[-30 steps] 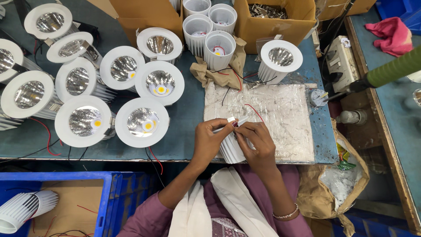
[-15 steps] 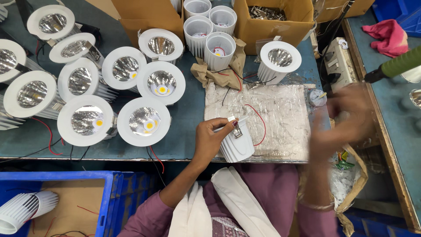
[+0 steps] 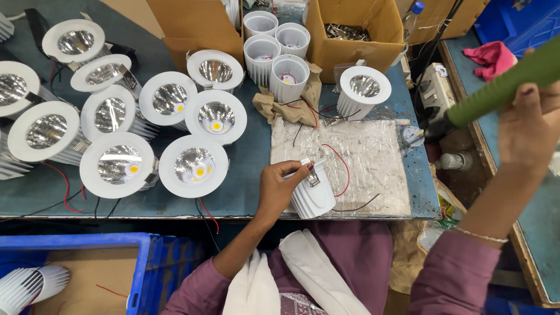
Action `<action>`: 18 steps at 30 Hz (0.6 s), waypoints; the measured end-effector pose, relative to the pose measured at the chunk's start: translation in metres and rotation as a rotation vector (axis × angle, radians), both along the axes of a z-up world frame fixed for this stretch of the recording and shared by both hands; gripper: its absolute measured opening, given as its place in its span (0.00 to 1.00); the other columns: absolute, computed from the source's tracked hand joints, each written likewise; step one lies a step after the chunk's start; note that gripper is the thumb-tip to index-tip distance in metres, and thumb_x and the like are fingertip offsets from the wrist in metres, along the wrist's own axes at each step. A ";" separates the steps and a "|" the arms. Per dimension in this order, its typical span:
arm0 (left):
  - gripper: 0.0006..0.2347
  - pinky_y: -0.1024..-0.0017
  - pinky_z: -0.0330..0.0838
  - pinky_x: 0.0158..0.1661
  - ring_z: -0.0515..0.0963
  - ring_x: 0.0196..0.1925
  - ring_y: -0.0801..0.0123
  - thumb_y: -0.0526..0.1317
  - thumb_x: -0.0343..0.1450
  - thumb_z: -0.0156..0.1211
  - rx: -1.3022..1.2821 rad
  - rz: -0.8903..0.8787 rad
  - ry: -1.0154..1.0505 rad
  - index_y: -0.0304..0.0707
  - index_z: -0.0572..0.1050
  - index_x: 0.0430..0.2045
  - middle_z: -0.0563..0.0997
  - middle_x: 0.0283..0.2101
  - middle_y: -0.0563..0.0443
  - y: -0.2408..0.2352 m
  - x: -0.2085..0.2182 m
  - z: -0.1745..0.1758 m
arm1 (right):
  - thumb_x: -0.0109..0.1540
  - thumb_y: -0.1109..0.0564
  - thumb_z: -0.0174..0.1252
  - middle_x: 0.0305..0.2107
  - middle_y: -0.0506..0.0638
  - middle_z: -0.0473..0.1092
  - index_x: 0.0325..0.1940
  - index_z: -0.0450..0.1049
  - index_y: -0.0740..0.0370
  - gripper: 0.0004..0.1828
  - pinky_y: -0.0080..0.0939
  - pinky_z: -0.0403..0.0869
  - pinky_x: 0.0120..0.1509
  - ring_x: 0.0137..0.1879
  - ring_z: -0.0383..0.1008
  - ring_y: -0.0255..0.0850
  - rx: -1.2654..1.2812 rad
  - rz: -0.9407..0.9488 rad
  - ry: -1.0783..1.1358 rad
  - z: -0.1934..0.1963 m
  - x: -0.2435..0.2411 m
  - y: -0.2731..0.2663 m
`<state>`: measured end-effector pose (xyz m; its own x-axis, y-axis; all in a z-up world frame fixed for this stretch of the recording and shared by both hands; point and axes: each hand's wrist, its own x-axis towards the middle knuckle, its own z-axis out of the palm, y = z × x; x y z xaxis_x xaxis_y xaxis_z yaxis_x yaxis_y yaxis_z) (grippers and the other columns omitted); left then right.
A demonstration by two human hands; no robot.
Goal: The person assembles LED light fixtures by inserting LED modules into white housings, connecting wires, and securing components with a power screwdriver. They handle multiple units sequentially, placing finished items into a blue crate.
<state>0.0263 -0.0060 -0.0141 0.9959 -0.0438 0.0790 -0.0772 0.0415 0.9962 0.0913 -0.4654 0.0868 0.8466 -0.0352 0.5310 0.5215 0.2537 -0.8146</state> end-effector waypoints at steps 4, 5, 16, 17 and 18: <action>0.08 0.80 0.74 0.37 0.80 0.32 0.83 0.37 0.68 0.67 -0.028 0.006 -0.040 0.27 0.84 0.30 0.86 0.28 0.53 -0.001 0.001 -0.001 | 0.74 0.38 0.50 0.30 0.51 0.62 0.57 0.63 0.65 0.26 0.42 0.65 0.37 0.30 0.62 0.39 0.116 0.213 -0.059 0.005 -0.019 0.053; 0.08 0.80 0.74 0.37 0.80 0.32 0.82 0.38 0.69 0.67 -0.027 0.006 -0.031 0.27 0.84 0.30 0.86 0.28 0.53 -0.001 0.001 -0.001 | 0.73 0.37 0.50 0.29 0.51 0.61 0.56 0.62 0.64 0.26 0.42 0.65 0.34 0.28 0.61 0.39 0.137 0.231 -0.070 0.009 -0.026 0.066; 0.09 0.81 0.72 0.34 0.78 0.30 0.83 0.38 0.69 0.67 -0.035 -0.002 -0.013 0.27 0.84 0.29 0.85 0.27 0.53 0.001 0.000 -0.001 | 0.61 0.18 0.39 0.15 0.50 0.56 0.45 0.58 0.65 0.44 0.41 0.59 0.20 0.16 0.53 0.38 0.356 0.017 -0.231 0.018 -0.100 0.187; 0.09 0.81 0.72 0.34 0.78 0.30 0.84 0.38 0.69 0.67 -0.039 -0.006 -0.013 0.27 0.84 0.29 0.85 0.27 0.53 0.000 0.000 -0.001 | 0.58 0.14 0.38 0.15 0.51 0.56 0.45 0.58 0.65 0.48 0.41 0.59 0.20 0.16 0.53 0.39 0.368 0.019 -0.252 0.018 -0.103 0.196; 0.09 0.81 0.72 0.33 0.78 0.30 0.84 0.38 0.69 0.67 -0.044 -0.008 -0.013 0.27 0.84 0.29 0.85 0.26 0.53 0.000 0.000 0.000 | 0.55 0.11 0.37 0.15 0.52 0.57 0.45 0.58 0.65 0.52 0.42 0.61 0.20 0.15 0.55 0.39 0.357 0.021 -0.253 0.020 -0.108 0.205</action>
<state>0.0262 -0.0055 -0.0142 0.9944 -0.0483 0.0937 -0.0893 0.0856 0.9923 -0.0168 -0.2607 0.1065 0.6938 -0.2380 0.6797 0.6852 0.5087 -0.5213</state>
